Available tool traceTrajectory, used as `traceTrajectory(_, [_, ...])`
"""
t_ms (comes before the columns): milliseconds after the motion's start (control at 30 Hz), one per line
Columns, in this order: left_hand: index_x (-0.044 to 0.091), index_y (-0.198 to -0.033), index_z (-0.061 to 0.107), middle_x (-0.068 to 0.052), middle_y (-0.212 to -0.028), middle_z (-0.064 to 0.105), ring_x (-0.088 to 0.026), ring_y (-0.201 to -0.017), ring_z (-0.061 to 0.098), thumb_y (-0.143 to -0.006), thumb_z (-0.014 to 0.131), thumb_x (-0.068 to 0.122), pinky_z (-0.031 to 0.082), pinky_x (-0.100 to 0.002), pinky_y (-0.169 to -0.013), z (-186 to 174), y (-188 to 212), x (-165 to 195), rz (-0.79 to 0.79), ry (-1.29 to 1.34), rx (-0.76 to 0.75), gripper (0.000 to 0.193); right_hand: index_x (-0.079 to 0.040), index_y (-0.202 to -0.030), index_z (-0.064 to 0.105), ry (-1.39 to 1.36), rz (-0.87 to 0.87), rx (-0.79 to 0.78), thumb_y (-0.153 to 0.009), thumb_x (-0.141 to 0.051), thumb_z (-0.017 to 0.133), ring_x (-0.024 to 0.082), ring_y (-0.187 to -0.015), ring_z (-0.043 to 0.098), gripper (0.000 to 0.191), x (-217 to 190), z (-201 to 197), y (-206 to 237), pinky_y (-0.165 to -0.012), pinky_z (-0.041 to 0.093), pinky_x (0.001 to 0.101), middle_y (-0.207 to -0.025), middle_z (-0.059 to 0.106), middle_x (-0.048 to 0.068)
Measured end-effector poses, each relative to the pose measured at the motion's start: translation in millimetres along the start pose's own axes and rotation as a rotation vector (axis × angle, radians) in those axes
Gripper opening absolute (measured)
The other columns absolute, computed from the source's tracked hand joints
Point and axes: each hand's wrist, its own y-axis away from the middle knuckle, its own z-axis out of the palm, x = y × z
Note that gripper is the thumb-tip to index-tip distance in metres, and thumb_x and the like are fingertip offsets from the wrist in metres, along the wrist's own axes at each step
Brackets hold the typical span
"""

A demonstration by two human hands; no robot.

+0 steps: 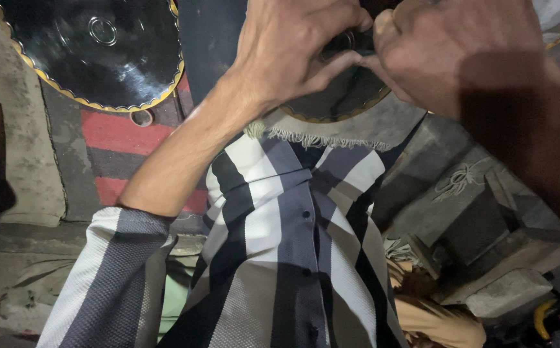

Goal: The person sits at a workbench and decorates large black lacquered plates with gold rims, using a small hand tool to draw fine lines and patterns on the plate surface. They steady each plate with one hand while working, reposition the plates, and continue detailing the surface throughout the clip.

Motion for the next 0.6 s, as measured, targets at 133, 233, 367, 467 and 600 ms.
traceTrajectory(133, [0.012, -0.11, 0.072, -0.002, -0.104, 0.072, -0.025, -0.093, 0.07, -0.087, 0.088, 0.027, 0.049, -0.041, -0.079, -0.4, -1.1, 2.2, 0.007, -0.016, 0.007, 0.032, -0.014, -0.1, 0.079, 0.011, -0.036, 0.168, -0.108, -0.049, 0.056, 0.01, -0.077, 0.072, 0.042, 1.9, 1.4, -1.1, -0.071, 0.059, 0.0257, -0.085, 0.075, -0.002])
traceTrajectory(233, [0.012, -0.11, 0.073, -0.002, -0.103, 0.072, -0.025, -0.092, 0.07, -0.087, 0.089, 0.028, 0.05, -0.041, -0.078, -0.7, -0.6, 1.9, -0.009, -0.001, 0.001, 0.033, -0.015, -0.1, 0.078, 0.003, -0.025, 0.025, -0.105, -0.048, 0.057, 0.011, -0.078, 0.072, 0.039, 0.1, 0.8, -0.4, -0.072, 0.059, 0.0266, -0.085, 0.075, -0.001])
traceTrajectory(367, [0.012, -0.11, 0.073, -0.002, -0.102, 0.072, -0.026, -0.093, 0.07, -0.087, 0.089, 0.028, 0.05, -0.041, -0.078, -1.0, 4.7, -2.2, -0.01, 0.015, 0.008, 0.033, -0.015, -0.102, 0.078, -0.005, -0.017, 0.027, -0.104, -0.049, 0.057, 0.011, -0.079, 0.073, 0.04, -4.7, -0.8, -0.9, -0.073, 0.059, 0.0271, -0.086, 0.075, 0.0])
traceTrajectory(467, [0.013, -0.111, 0.072, -0.002, -0.103, 0.072, -0.026, -0.094, 0.07, -0.087, 0.089, 0.028, 0.05, -0.041, -0.078, -1.3, 7.6, -2.8, -0.01, 0.021, 0.023, 0.032, -0.015, -0.104, 0.078, 0.022, -0.011, 0.065, -0.103, -0.05, 0.058, 0.011, -0.079, 0.072, 0.04, -6.2, -2.3, -1.2, -0.073, 0.058, 0.0264, -0.087, 0.075, -0.001])
traceTrajectory(600, [0.014, -0.114, 0.072, -0.003, -0.099, 0.072, -0.025, -0.09, 0.07, -0.087, 0.089, 0.029, 0.051, -0.041, -0.077, -5.4, 1.5, 3.6, -0.033, 0.017, -0.012, 0.035, -0.017, -0.1, 0.079, 0.038, 0.003, 0.2, -0.103, -0.052, 0.062, 0.009, -0.077, 0.069, 0.039, -2.6, -4.2, -0.9, -0.072, 0.055, 0.0245, -0.085, 0.074, -0.003])
